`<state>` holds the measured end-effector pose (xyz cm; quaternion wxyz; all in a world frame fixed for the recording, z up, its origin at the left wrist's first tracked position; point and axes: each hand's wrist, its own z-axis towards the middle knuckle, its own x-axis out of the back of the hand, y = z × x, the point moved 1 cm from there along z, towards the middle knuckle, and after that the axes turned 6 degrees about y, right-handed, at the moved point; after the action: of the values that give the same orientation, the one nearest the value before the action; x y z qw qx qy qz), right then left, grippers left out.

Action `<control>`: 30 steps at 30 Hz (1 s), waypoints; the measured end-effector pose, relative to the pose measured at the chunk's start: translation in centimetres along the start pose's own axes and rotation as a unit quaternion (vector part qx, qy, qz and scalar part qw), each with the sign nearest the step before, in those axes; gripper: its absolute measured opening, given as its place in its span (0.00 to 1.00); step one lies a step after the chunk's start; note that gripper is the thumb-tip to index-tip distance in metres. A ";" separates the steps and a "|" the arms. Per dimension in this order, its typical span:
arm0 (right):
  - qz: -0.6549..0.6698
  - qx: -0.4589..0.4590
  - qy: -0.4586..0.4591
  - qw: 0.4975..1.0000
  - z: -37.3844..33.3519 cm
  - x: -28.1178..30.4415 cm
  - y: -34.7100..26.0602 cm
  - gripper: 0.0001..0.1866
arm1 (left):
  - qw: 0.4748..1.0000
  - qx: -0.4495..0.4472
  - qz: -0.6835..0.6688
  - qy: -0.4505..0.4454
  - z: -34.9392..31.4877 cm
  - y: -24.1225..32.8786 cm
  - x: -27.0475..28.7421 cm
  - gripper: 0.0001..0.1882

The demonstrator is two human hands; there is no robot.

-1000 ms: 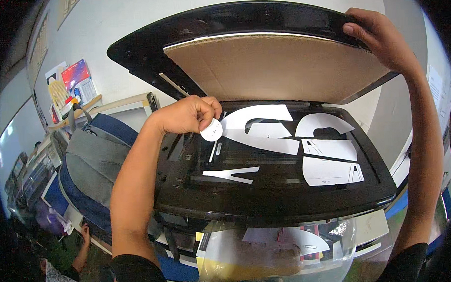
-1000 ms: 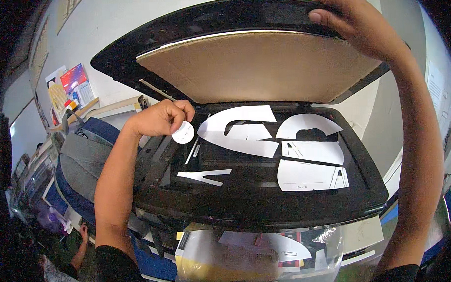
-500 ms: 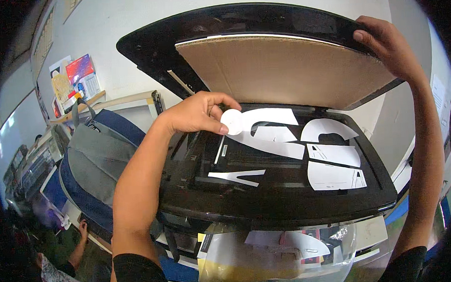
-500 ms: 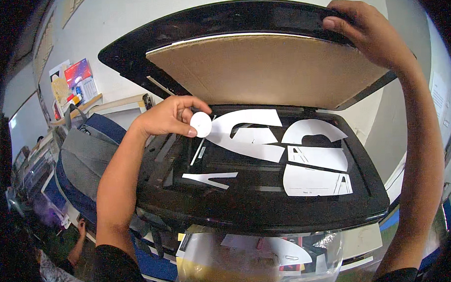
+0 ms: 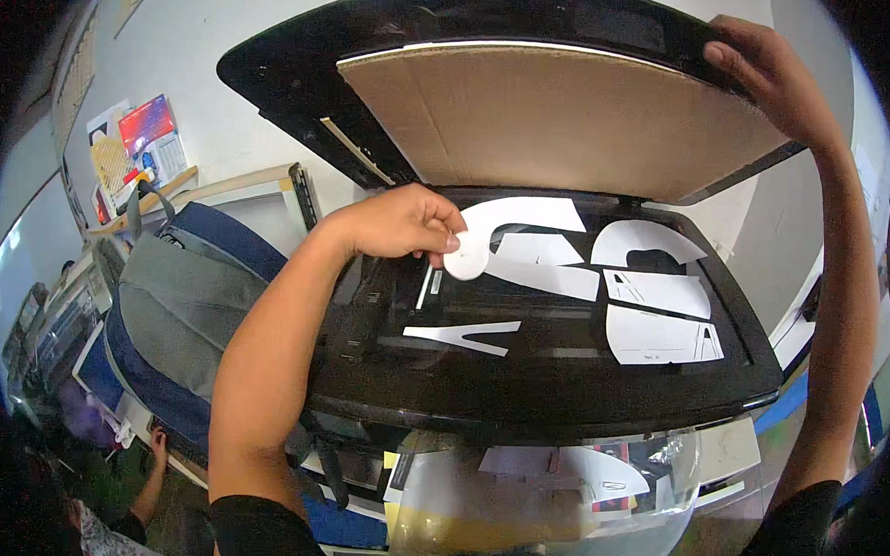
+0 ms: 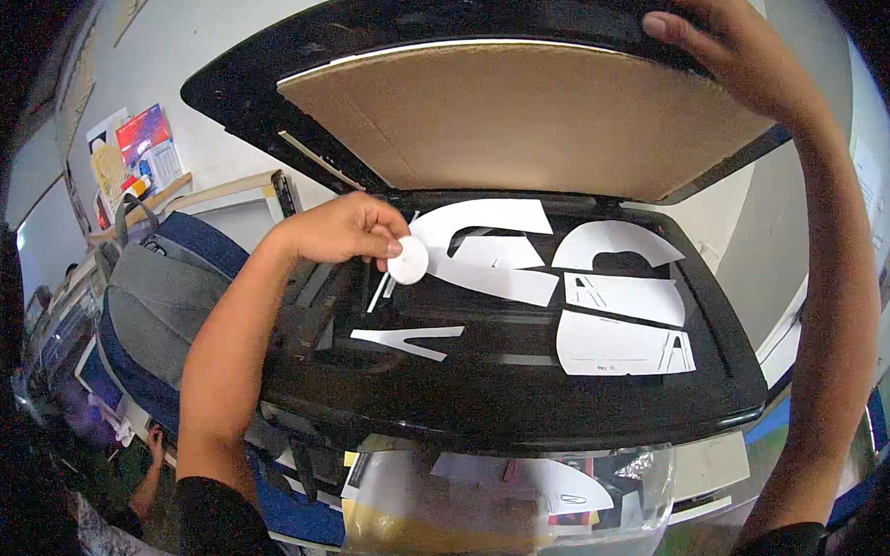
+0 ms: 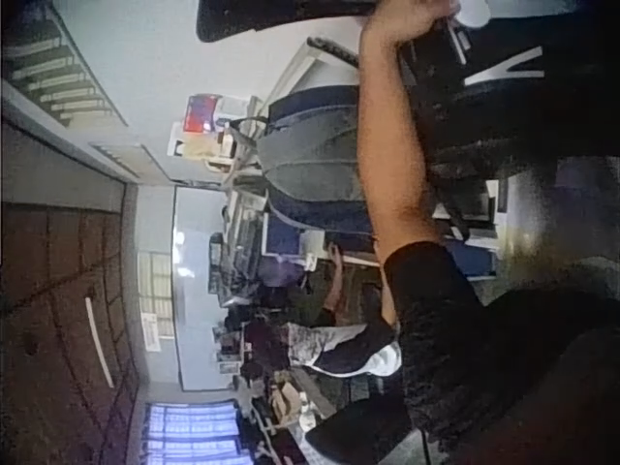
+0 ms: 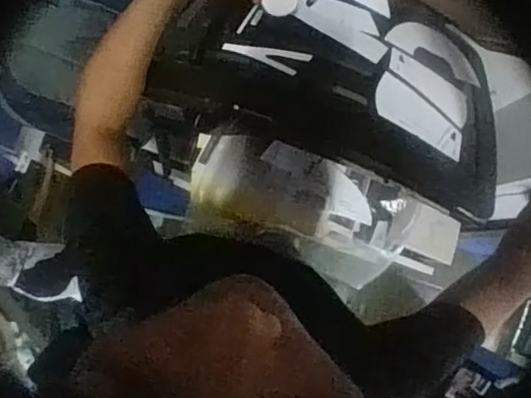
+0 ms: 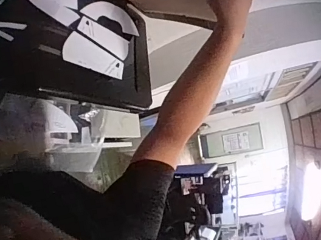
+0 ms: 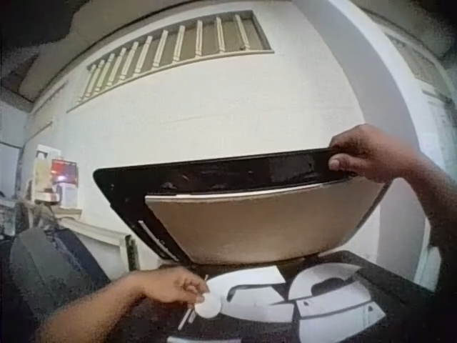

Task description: Placing shoe pattern cutouts on a scanner bed and closing the lid.

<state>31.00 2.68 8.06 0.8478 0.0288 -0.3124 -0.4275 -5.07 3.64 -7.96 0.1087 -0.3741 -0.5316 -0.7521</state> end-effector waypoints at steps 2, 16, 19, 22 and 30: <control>0.043 -0.029 -0.053 0.997 0.3 0.1 0.2 0.18 | 0.997 0.025 0.050 -0.058 0.2 -0.5 -0.5 0.12; 0.012 -0.001 -0.029 0.999 0.1 0.2 0.6 0.18 | 0.973 0.081 0.209 -0.045 0.4 -0.9 -1.4 0.09; 0.003 -0.008 -0.013 1.000 -0.1 -0.1 0.6 0.19 | 0.971 0.075 0.224 -0.035 0.5 -1.0 -1.6 0.08; 0.009 -0.034 -0.024 0.999 0.0 0.1 0.1 0.19 | 0.969 0.062 0.239 -0.011 0.5 -0.9 -0.9 0.09; -0.027 -0.005 -0.021 0.999 -0.2 0.3 -0.6 0.18 | 0.959 -0.153 0.221 0.089 2.3 -3.1 -2.5 0.19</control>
<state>30.83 2.08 7.83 0.8297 0.0242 -0.3269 -0.4519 -4.06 6.39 -11.53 0.2604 -0.4258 -0.3025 -0.8120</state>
